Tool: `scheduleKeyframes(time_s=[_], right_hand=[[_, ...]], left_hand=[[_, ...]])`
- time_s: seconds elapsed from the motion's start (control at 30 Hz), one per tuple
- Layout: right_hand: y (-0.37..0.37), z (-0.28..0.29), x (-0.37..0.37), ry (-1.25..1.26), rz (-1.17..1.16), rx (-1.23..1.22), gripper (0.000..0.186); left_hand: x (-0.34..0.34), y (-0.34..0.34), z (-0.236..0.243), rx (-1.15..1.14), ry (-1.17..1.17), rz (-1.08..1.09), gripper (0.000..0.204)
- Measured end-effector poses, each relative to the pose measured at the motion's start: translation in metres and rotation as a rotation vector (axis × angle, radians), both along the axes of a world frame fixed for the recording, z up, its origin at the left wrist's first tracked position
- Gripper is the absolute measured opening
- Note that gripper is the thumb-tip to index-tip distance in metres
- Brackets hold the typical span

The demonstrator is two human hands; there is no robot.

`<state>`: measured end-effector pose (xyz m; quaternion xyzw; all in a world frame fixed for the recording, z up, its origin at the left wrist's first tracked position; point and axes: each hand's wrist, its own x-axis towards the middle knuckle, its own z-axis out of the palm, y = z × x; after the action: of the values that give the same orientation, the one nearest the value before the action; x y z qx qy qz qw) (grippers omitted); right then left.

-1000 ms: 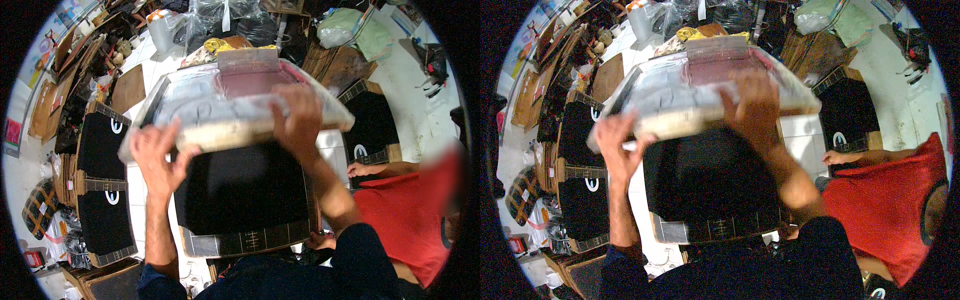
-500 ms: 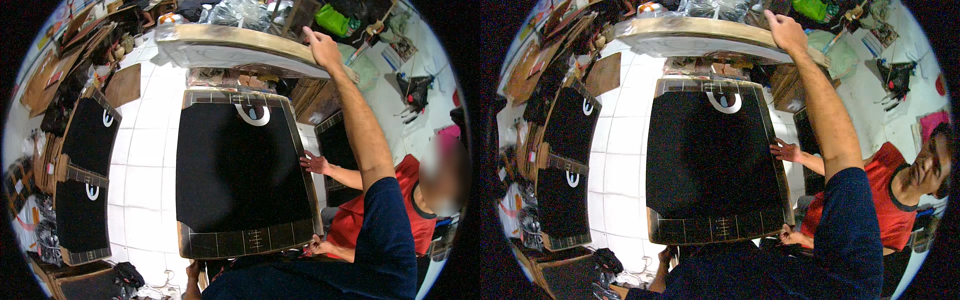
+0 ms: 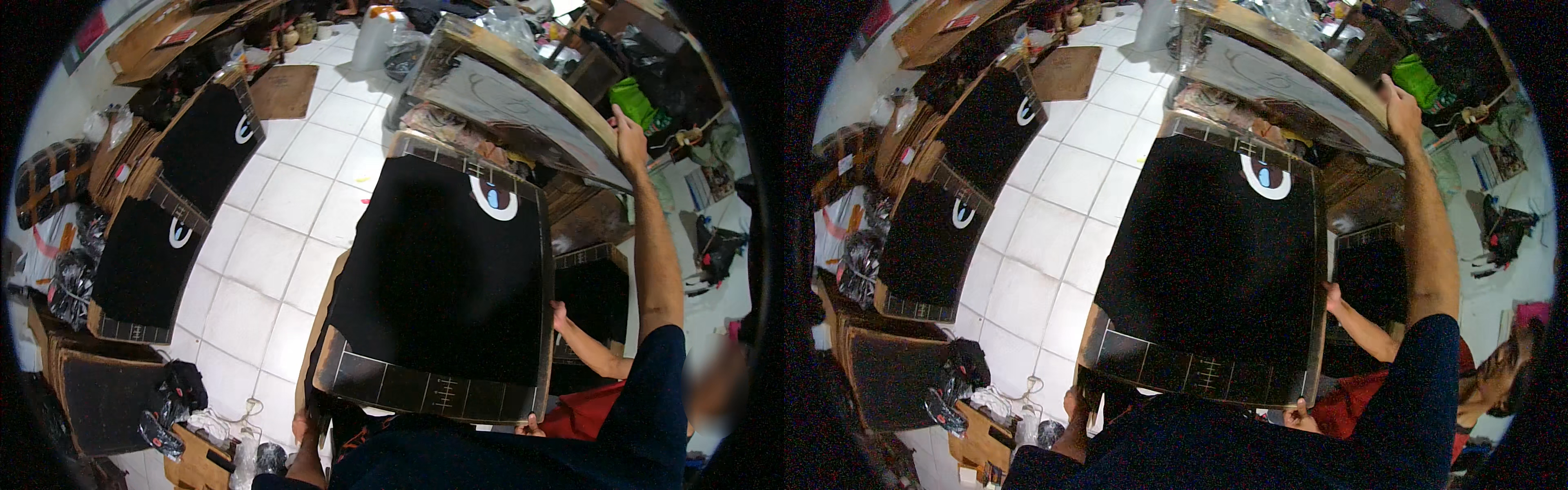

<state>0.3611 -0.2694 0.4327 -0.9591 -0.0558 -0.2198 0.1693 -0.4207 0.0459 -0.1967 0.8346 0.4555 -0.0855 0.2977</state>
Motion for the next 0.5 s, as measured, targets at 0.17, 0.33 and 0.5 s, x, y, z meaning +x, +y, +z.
scheduleKeyframes(time_s=[0.17,0.33,0.5], right_hand=[[0.001,-0.003,0.007,-0.01,0.015,-0.033,0.07],[-0.006,0.005,0.022,-0.009,-0.005,-0.043,0.071],[-0.022,0.009,0.064,0.093,0.044,-0.085,0.074]], left_hand=[[0.061,0.08,0.053,0.61,-0.278,0.095,0.023],[0.148,0.176,0.199,0.706,-0.064,0.139,0.029],[0.099,0.218,0.376,0.945,-0.111,0.243,0.028]])
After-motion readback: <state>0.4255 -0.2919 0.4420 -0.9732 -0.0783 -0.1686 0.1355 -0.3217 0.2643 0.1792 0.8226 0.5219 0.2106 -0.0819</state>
